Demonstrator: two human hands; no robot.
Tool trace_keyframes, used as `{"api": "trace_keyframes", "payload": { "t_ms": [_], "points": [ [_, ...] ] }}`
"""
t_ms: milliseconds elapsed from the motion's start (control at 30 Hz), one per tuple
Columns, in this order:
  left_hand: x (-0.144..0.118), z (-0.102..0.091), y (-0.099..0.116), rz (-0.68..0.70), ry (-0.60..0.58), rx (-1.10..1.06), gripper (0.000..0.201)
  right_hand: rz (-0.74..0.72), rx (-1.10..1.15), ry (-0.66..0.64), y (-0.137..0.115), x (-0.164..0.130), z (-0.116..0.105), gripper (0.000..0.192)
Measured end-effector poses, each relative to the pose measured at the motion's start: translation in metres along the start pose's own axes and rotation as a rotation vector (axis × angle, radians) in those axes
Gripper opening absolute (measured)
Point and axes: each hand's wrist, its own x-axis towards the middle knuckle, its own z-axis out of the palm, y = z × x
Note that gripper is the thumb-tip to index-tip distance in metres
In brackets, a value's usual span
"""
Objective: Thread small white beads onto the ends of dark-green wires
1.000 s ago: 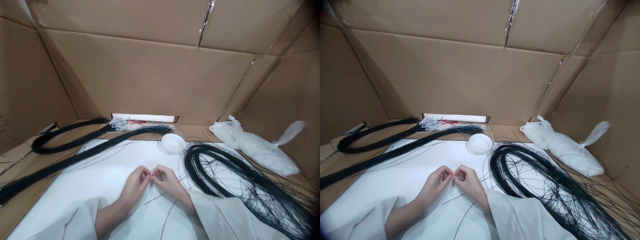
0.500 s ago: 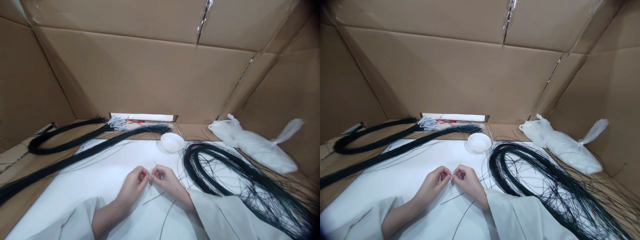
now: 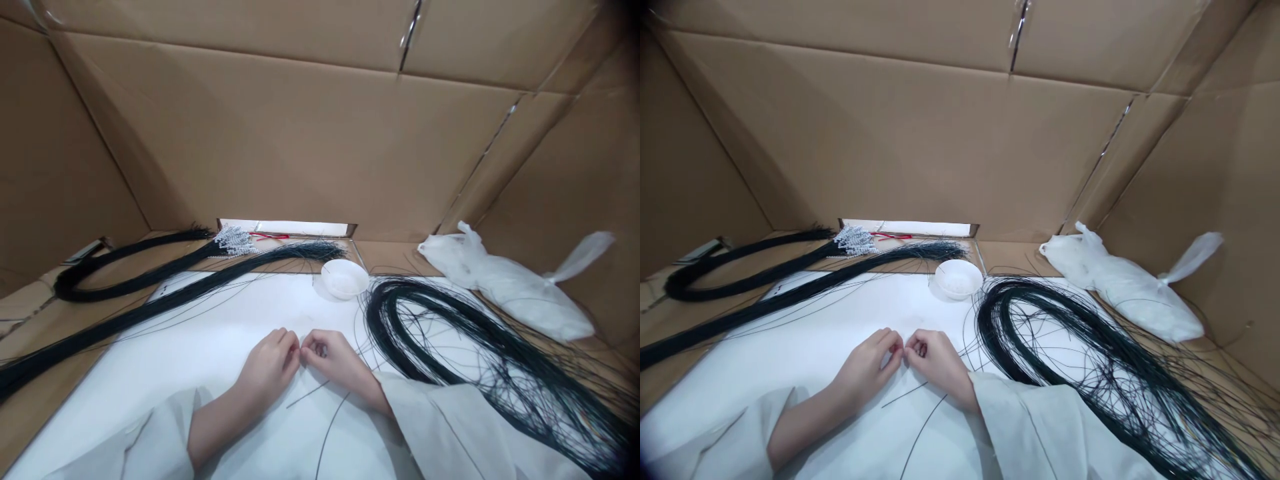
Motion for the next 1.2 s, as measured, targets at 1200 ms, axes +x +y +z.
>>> {"api": "trace_keyframes", "payload": {
  "t_ms": [1200],
  "points": [
    [0.067, 0.012, -0.016, -0.114, 0.116, 0.078, 0.018, 0.297, 0.384, 0.221, 0.016, 0.02, -0.013, 0.016]
  ]
}}
